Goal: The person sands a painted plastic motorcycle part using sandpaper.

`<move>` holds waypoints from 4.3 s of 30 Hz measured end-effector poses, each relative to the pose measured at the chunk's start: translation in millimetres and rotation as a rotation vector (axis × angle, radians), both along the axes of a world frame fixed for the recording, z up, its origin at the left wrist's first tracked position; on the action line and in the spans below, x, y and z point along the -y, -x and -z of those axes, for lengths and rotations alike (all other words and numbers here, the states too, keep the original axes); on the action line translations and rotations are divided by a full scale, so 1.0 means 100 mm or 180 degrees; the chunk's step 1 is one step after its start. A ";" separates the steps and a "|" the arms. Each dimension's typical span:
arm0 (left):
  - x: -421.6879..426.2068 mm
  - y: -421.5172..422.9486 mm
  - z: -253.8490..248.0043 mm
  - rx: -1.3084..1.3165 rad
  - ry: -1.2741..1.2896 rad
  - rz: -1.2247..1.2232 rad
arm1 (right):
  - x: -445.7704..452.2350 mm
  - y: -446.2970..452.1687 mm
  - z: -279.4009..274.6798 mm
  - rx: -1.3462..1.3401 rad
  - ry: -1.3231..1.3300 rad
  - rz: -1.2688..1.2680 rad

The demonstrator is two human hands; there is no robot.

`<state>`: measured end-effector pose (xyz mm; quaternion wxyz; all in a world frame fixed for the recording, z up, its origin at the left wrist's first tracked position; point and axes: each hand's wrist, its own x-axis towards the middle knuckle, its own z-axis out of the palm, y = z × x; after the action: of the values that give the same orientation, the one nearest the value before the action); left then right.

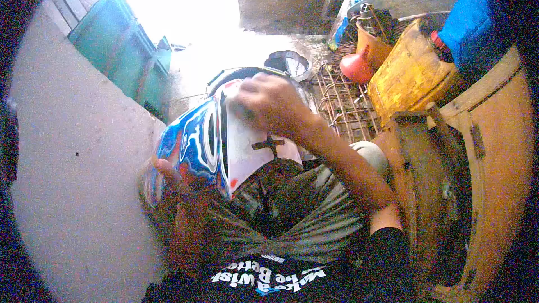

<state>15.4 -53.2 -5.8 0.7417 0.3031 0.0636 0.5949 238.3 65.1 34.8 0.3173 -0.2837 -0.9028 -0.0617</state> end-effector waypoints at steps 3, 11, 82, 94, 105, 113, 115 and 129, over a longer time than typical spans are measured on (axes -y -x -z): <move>-0.10 0.03 0.13 0.0456 -0.0244 0.0332 | 0.24 0.13 0.02 -0.0309 -0.0025 -0.0689; -0.04 -0.12 -0.08 -0.0876 0.0087 -0.0759 | 0.15 0.08 -0.02 -0.0143 0.0006 -0.0309; -0.02 0.01 0.28 0.0199 0.0290 0.0053 | 0.38 0.15 -0.12 -0.0127 -0.0025 -0.0447; 0.03 0.05 0.29 -0.0042 0.0473 -0.0058 | 0.49 0.24 -0.20 -0.0296 0.0295 -0.1177; 0.06 0.03 0.28 -0.0114 0.0524 -0.0118 | 0.21 0.06 -0.12 -0.0139 0.0152 -0.0469; 0.07 0.05 0.28 -0.0193 0.0553 -0.0190 | 0.39 0.14 -0.18 -0.0280 0.0241 -0.1093; 0.07 0.04 0.27 -0.0208 0.0549 -0.0217 | 0.10 -0.03 -0.13 0.0470 0.0089 0.0380; 0.02 0.03 0.31 0.0011 0.0533 -0.0152 | 0.54 0.27 -0.18 -0.0464 0.0509 -0.1685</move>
<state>12.7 -55.2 -37.0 0.7501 0.2374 0.1191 0.6056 211.7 11.3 53.0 0.3630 -0.0659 -0.9223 0.1151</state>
